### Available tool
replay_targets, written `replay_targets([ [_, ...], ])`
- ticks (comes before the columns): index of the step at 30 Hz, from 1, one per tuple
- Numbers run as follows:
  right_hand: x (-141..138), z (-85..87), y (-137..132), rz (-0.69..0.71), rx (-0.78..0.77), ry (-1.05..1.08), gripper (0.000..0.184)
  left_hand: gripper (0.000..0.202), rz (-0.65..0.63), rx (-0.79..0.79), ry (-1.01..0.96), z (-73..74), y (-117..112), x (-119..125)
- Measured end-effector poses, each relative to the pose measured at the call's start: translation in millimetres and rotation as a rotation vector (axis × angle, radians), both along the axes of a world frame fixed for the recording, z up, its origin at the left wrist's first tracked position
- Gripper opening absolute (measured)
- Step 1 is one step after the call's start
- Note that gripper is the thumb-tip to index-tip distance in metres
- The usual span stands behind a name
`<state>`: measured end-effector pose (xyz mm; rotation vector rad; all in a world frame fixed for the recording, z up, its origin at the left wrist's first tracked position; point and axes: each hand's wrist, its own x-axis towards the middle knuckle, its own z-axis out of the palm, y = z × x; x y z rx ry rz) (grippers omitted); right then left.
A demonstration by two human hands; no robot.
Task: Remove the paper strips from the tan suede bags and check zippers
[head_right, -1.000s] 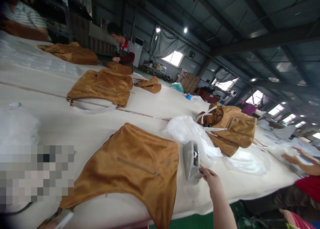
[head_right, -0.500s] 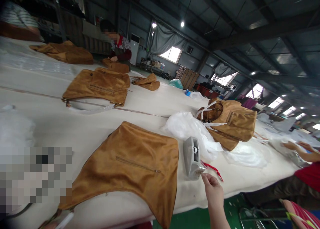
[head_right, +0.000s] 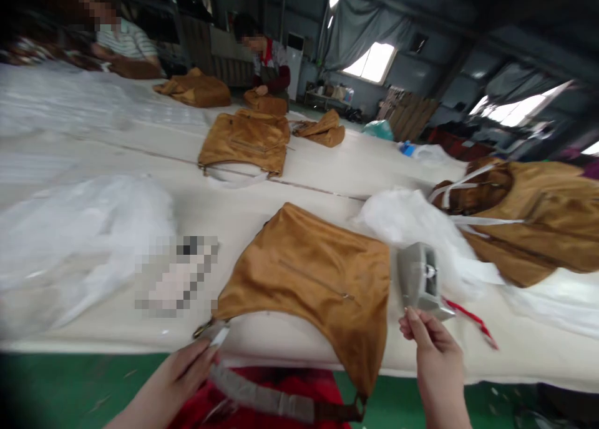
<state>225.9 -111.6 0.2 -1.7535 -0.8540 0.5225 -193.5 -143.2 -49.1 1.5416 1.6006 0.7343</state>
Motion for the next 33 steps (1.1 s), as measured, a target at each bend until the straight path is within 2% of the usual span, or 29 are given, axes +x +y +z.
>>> replay_targets([
  [2, -59.1, -1.8, 5.6, 0.311, -0.034, 0.151, 0.032, 0.034, -0.037, -0.075, -0.026, 7.9, -2.2, 2.3],
  [4, -119.5, -6.5, 7.4, 0.634, -0.134, 0.285, 0.029, 0.03, -0.041, -0.107, 0.0, 13.4, -3.0, 3.8],
  [6, -172.5, -12.6, 5.9, 0.9, -0.254, 0.385, 0.033, 0.028, -0.056, -0.136, 0.041, 17.3, -4.0, 4.9],
  [8, -211.8, -20.1, 4.6, 1.081, -0.351, 0.469, 0.035, 0.027, -0.079, -0.146, 0.099, 20.1, -5.5, 6.1],
  [10, -236.3, -28.6, 6.1, 1.178, -0.414, 0.527, 0.035, 0.026, -0.106, -0.138, 0.157, 21.9, -6.8, 7.0],
  [12, -248.6, -37.1, 9.3, 1.215, -0.464, 0.533, 0.034, 0.025, -0.128, -0.126, 0.194, 23.0, -7.5, 6.9],
  [16, -254.3, -48.8, 13.4, 1.235, -0.53, 0.411, 0.031, 0.021, -0.151, -0.131, 0.177, 25.3, -7.5, 3.9],
  [20, -253.2, -49.1, 13.5, 1.246, -0.549, 0.328, 0.025, 0.026, -0.128, -0.158, 0.048, 25.5, -6.2, 2.4],
  [24, -248.2, -45.0, 13.4, 1.295, -0.574, 0.384, 0.025, 0.03, -0.047, -0.206, -0.107, 22.8, -3.7, 3.2],
  [27, -245.4, -45.8, 10.9, 1.314, -0.581, 0.452, 0.026, 0.034, 0.009, -0.317, -0.381, 22.6, -2.7, 1.7],
  [31, -251.0, -48.3, 3.4, 1.303, -0.545, 0.447, 0.026, 0.04, 0.123, -0.628, -0.856, 22.1, -4.5, -4.4],
  [33, -256.3, -48.6, -0.6, 1.294, -0.48, 0.379, 0.025, 0.038, 0.113, -0.778, -1.05, 20.1, -6.6, -7.6],
])
